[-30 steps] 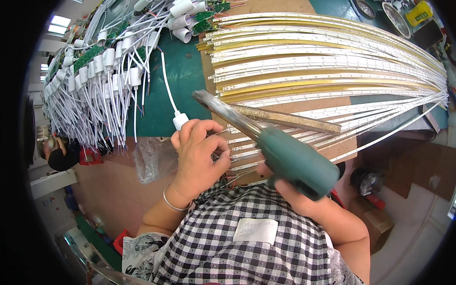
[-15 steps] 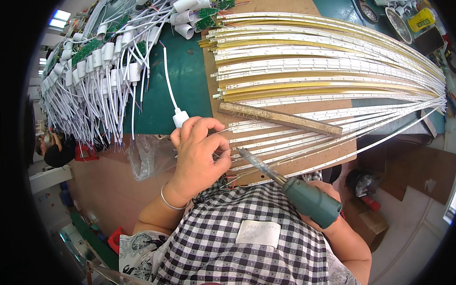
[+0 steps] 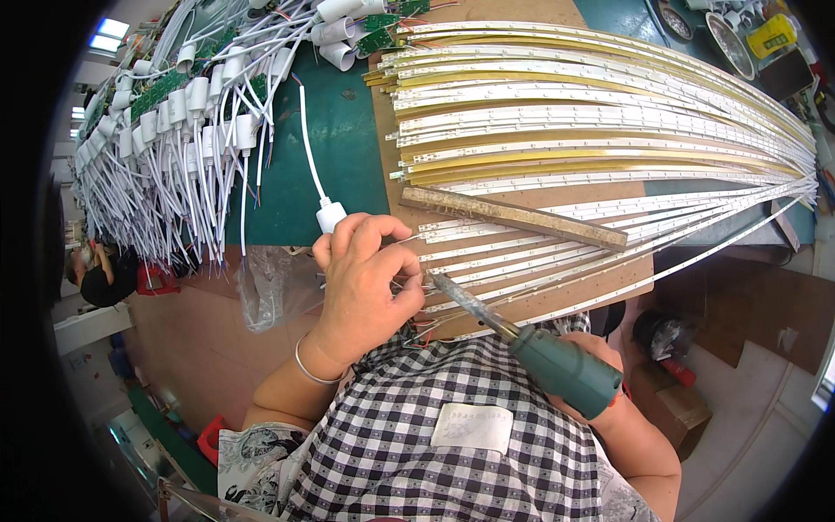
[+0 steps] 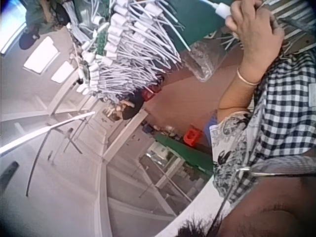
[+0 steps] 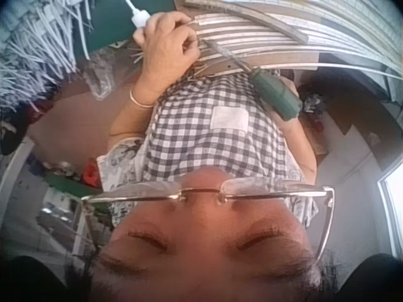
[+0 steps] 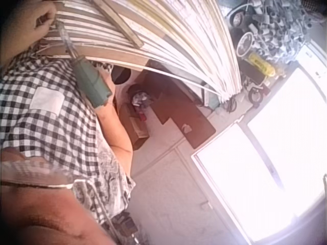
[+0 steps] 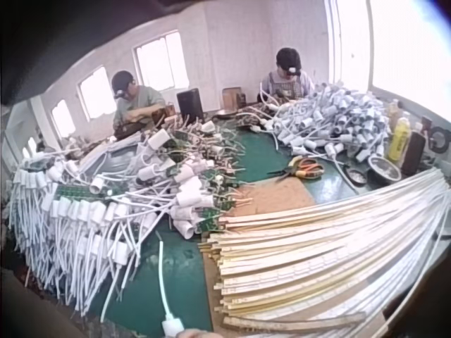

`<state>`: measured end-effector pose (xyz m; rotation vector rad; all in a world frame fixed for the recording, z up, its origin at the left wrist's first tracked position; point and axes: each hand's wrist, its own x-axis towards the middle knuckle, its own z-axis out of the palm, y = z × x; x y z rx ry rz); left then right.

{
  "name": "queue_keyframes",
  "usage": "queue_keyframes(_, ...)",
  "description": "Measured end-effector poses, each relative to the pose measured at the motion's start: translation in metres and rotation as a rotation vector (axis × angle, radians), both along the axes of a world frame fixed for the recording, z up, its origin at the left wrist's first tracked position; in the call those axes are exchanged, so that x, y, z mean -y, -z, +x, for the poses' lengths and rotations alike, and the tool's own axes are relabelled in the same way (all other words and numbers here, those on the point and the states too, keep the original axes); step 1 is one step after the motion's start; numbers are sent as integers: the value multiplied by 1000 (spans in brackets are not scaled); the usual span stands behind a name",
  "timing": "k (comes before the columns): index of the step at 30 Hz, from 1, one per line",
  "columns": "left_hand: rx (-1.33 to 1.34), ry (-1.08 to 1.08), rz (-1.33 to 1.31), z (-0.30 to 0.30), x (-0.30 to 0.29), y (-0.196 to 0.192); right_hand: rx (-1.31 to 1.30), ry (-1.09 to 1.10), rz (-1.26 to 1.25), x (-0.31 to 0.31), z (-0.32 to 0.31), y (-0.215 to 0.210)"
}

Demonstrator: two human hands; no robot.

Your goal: Using a hot glue gun to attach wires and components to LED light strips on an assembly line.

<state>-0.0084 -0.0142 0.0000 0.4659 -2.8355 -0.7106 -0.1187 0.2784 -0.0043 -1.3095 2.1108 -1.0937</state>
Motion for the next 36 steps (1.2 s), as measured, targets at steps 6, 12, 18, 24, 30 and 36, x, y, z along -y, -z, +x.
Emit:
queue_keyframes(6,-1,5,-2,-1,0,-1,136,151,189,-24,3,-1)
queue_keyframes(12,-19,-1,-21,-1,-2,-1,201,209,149,-23,10,-1)
queue_keyframes(18,-20,1,-30,-1,-2,-2,57,50,93,-14,2,-6)
queue_keyframes(24,-22,8,-22,0,-2,1,249,222,167,-20,9,-4)
queue_keyframes(30,-13,18,22,2,1,-2,205,205,174,-20,8,-3)
queue_keyframes(36,-9,65,95,6,11,-7,225,195,127,-18,6,-4)
